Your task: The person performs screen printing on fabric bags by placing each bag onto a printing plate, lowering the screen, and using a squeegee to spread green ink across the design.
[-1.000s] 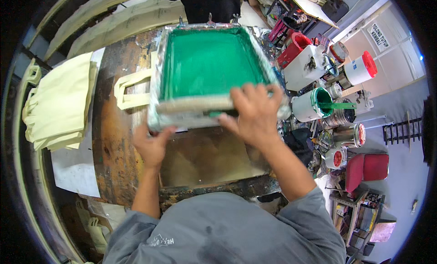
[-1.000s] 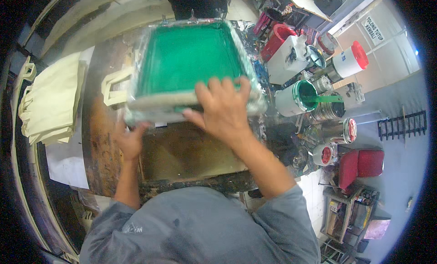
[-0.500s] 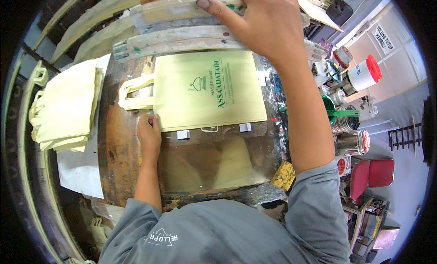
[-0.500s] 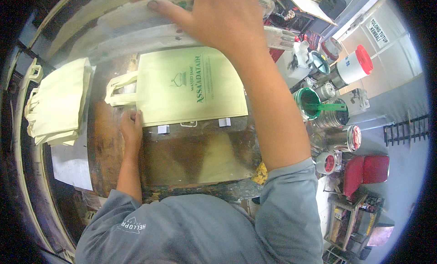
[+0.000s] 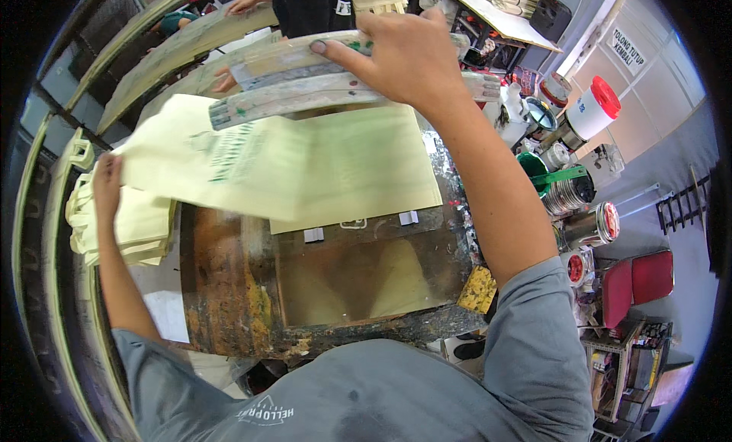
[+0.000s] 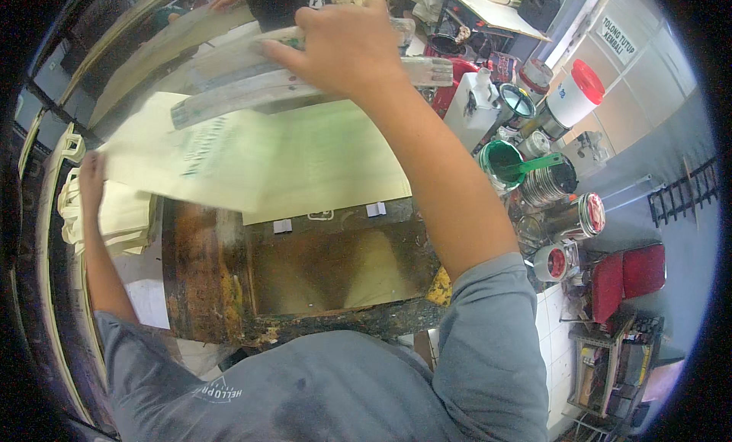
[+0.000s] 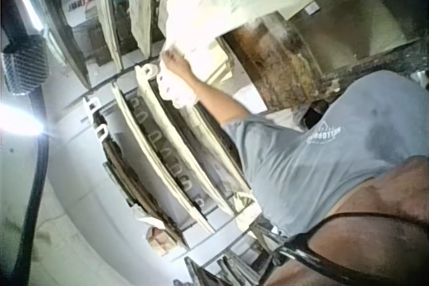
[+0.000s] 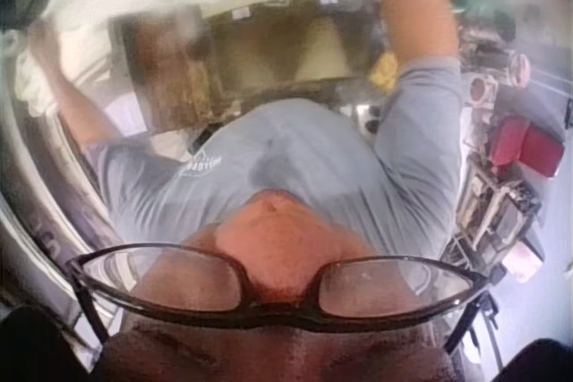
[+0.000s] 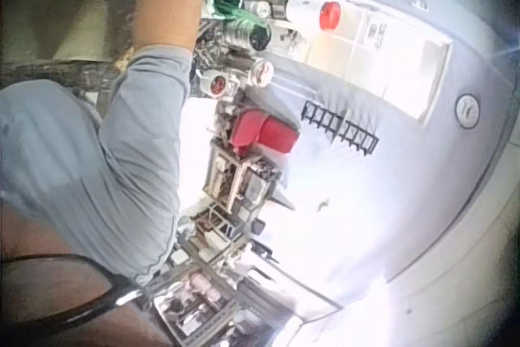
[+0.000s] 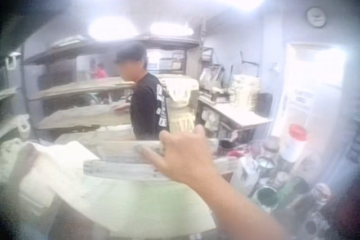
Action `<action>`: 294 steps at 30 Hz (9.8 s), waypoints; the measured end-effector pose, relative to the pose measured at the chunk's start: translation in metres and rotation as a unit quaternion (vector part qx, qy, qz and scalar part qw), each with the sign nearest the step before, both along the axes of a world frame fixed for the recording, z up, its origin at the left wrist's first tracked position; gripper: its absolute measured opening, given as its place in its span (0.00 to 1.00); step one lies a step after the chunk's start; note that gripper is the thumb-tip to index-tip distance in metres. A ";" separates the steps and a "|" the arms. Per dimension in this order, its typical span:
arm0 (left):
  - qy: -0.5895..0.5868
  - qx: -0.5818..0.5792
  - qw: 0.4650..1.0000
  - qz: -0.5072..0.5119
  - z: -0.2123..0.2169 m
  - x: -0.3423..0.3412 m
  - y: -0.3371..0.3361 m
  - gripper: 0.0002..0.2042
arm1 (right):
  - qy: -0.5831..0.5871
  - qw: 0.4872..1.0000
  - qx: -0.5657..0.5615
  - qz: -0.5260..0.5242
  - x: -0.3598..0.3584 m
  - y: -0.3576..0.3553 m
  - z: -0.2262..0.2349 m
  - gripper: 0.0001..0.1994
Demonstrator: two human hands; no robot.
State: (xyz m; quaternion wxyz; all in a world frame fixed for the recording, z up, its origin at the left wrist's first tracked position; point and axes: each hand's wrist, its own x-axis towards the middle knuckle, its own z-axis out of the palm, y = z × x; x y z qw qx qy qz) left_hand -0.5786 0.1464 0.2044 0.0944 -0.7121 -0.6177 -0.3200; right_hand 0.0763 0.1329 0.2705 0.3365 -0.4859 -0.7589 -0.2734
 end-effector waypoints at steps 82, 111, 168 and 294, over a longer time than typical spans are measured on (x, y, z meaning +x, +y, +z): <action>0.047 0.034 0.977 -0.207 -0.162 0.414 -0.087 0.30 | -0.096 0.929 -0.358 0.012 0.005 -0.087 -0.192 0.24; -0.064 -0.166 0.978 0.106 -0.225 0.377 -0.140 0.33 | 0.009 1.000 -0.020 -0.012 -0.009 -0.031 0.006 0.21; 0.173 -0.072 0.982 -0.025 -0.036 -0.022 -0.082 0.23 | 0.021 0.997 -0.065 0.020 -0.008 -0.026 0.006 0.24; -0.316 -0.143 0.937 -0.044 -0.153 0.360 -0.166 0.34 | -0.020 0.979 -0.202 -0.002 -0.007 -0.143 -0.131 0.26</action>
